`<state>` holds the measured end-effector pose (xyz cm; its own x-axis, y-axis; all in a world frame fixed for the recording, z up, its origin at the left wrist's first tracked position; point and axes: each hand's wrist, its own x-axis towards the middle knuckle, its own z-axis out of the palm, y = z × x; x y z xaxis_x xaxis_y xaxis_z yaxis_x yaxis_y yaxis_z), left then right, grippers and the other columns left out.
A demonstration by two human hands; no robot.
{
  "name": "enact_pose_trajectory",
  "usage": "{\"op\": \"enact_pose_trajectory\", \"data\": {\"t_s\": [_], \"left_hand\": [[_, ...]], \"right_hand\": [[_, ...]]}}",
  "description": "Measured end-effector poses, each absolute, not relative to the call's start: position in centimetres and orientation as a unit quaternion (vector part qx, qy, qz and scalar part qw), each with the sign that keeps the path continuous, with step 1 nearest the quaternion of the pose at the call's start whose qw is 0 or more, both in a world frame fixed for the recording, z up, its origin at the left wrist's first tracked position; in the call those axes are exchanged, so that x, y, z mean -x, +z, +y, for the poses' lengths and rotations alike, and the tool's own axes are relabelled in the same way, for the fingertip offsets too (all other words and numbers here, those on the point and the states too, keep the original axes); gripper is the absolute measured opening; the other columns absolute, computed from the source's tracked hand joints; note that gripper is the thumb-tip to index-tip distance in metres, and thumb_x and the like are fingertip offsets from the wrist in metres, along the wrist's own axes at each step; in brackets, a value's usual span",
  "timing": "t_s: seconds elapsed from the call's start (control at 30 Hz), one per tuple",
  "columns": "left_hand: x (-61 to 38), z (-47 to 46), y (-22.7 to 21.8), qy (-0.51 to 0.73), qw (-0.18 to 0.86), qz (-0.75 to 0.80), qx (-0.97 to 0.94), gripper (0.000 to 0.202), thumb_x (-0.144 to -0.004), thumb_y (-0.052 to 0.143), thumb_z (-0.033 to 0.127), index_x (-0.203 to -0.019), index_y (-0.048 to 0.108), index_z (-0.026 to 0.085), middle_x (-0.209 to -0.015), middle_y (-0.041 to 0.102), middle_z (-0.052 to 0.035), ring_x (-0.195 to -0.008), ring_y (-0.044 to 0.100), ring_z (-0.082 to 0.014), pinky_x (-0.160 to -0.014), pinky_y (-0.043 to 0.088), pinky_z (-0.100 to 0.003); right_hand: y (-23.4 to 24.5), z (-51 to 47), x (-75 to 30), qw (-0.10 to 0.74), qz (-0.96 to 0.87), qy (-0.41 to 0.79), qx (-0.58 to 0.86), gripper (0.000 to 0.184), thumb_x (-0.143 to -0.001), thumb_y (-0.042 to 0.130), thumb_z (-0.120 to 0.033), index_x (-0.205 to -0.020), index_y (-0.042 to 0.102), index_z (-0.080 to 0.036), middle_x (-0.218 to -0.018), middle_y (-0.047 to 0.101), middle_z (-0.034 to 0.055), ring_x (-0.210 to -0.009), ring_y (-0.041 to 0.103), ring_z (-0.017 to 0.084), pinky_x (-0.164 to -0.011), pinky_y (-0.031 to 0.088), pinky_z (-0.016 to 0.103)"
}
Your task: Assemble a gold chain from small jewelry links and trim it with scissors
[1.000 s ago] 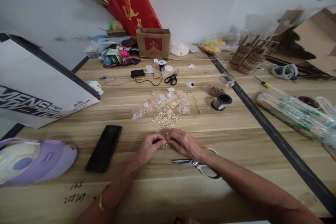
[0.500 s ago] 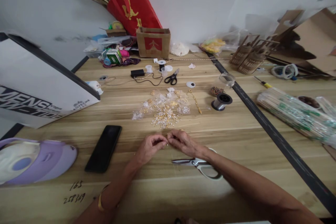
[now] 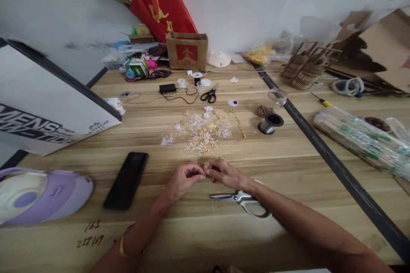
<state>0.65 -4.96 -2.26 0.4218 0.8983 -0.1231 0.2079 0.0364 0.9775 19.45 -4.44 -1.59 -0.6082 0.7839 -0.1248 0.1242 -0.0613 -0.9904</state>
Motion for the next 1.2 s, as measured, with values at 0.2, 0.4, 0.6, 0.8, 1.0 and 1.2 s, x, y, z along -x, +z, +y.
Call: {"op": "enact_pose_trajectory", "data": {"t_s": [0.2, 0.4, 0.6, 0.8, 1.0, 1.2], "left_hand": [[-0.99, -5.20, -2.06, 0.308, 0.568, 0.464, -0.607, 0.008, -0.068, 0.066, 0.020, -0.069, 0.064, 0.013, -0.065, 0.060, -0.0010, -0.063, 0.053, -0.0123, -0.060, 0.040, -0.022], [-1.13, -5.53, -1.95, 0.312, 0.547, 0.489, -0.603, 0.009, -0.070, 0.065, 0.021, -0.070, 0.062, 0.013, -0.061, 0.057, 0.0010, -0.058, 0.049, -0.0102, -0.056, 0.038, -0.020], [-0.94, -5.39, -2.19, 0.314, 0.521, 0.486, -0.627, 0.011, -0.074, 0.062, 0.024, -0.072, 0.063, 0.014, -0.063, 0.057, 0.0004, -0.059, 0.051, -0.0110, -0.057, 0.039, -0.021], [-0.72, -5.23, -1.88, 0.318, 0.513, 0.488, -0.630, 0.014, -0.075, 0.061, 0.027, -0.071, 0.063, 0.014, -0.061, 0.056, 0.0011, -0.058, 0.050, -0.0108, -0.057, 0.039, -0.020], [-0.82, -5.17, -1.39, 0.337, 0.527, 0.507, -0.593, 0.015, -0.071, 0.064, 0.029, -0.067, 0.061, 0.014, -0.059, 0.056, 0.0016, -0.056, 0.048, -0.0101, -0.054, 0.037, -0.020], [-0.80, -5.02, -1.74, 0.347, 0.534, 0.507, -0.581, 0.016, -0.070, 0.064, 0.029, -0.066, 0.060, 0.014, -0.058, 0.054, 0.0020, -0.055, 0.046, -0.0094, -0.054, 0.036, -0.020]], "right_hand": [[-1.59, -4.51, -19.40, 0.262, -0.630, 0.636, 0.361, 0.027, -0.086, 0.049, -0.040, -0.076, 0.049, -0.015, -0.058, 0.043, -0.0045, -0.050, 0.039, 0.008, -0.047, 0.033, 0.019], [-1.76, -4.47, -19.38, 0.260, -0.632, 0.635, 0.361, 0.026, -0.086, 0.049, -0.039, -0.076, 0.049, -0.015, -0.058, 0.044, -0.0045, -0.050, 0.040, 0.007, -0.047, 0.033, 0.019], [-1.89, -4.50, -19.31, 0.271, -0.631, 0.630, 0.363, 0.027, -0.085, 0.050, -0.040, -0.076, 0.050, -0.015, -0.058, 0.044, -0.0048, -0.050, 0.041, 0.006, -0.046, 0.035, 0.018], [-1.73, -4.37, -19.33, 0.281, -0.615, 0.638, 0.369, 0.029, -0.083, 0.053, -0.043, -0.078, 0.053, -0.014, -0.061, 0.047, -0.0037, -0.050, 0.044, 0.007, -0.047, 0.038, 0.019], [-1.37, -4.28, -19.38, 0.294, -0.601, 0.632, 0.390, 0.028, -0.078, 0.059, -0.042, -0.079, 0.055, -0.014, -0.061, 0.049, -0.0029, -0.049, 0.046, 0.007, -0.046, 0.037, 0.019], [-1.41, -4.19, -19.51, 0.317, -0.584, 0.622, 0.414, 0.026, -0.079, 0.058, -0.039, -0.075, 0.053, -0.014, -0.061, 0.048, -0.0032, -0.050, 0.046, 0.007, -0.048, 0.038, 0.019]]}}
